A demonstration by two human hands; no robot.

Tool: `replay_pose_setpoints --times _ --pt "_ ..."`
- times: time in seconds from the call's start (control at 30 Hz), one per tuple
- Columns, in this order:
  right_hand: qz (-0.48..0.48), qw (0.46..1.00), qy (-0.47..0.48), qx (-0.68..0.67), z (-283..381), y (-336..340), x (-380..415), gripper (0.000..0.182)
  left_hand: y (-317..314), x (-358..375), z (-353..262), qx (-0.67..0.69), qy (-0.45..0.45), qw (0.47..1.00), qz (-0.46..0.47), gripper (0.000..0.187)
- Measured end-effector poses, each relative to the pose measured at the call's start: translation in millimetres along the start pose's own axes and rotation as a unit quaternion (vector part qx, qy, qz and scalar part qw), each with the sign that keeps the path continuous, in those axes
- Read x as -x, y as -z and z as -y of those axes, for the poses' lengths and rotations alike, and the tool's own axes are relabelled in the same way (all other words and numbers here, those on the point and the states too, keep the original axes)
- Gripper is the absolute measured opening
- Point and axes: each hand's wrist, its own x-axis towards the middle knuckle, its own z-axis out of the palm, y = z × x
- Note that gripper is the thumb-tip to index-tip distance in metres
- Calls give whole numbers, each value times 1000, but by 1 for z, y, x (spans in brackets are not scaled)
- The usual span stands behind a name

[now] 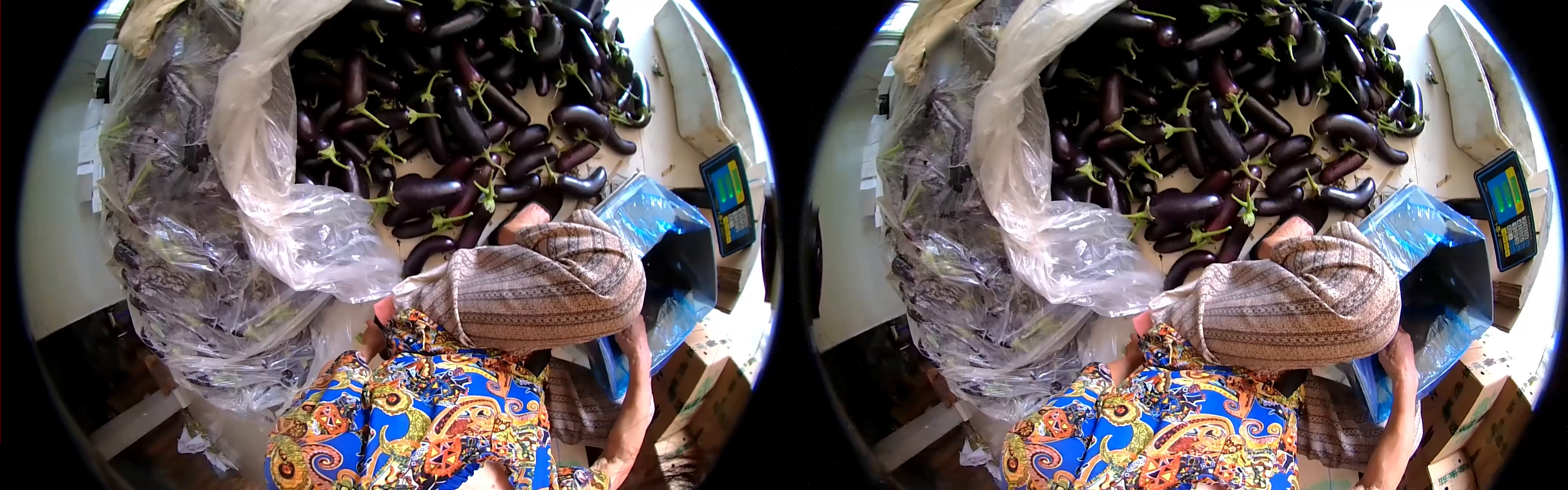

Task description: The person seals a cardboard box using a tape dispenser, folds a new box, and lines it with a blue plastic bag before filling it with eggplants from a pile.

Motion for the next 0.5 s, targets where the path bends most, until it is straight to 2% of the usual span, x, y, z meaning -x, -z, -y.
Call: replay_pose_setpoints --times 0.03,0.17,0.27,0.3,0.33,0.37,0.4,0.43,0.47,0.5 --pt "6 1000 17 13 -3 0 -1 34 9 -3 -2 -16 -14 1000 11 67" --pt "16 999 -35 4 2 -2 0 32 48 -10 -15 -105 -88 987 79 60" --pt "14 999 -35 6 2 -3 -2 31 91 -6 -30 -194 -202 950 139 54" --pt "20 1000 -18 6 -4 -4 -2 35 158 44 -96 -28 -155 982 106 27" --pt "19 1000 -24 1 -6 -6 -1 36 189 45 -108 -115 -224 960 123 19" --pt "18 999 -31 -3 -8 -7 -2 38 234 65 -140 42 -163 966 197 23" --pt "17 999 -38 -8 -10 -8 -2 40 276 76 -169 22 -257 951 167 20" --pt "14 1000 -22 -10 -16 -10 -1 45 290 60 -170 -38 -343 938 25 17" --pt "14 999 -29 -8 -17 -11 0 45 318 53 -193 -19 -335 942 23 16" --pt "13 999 -34 -5 -15 -10 0 45 333 40 -213 79 -388 917 -57 16"
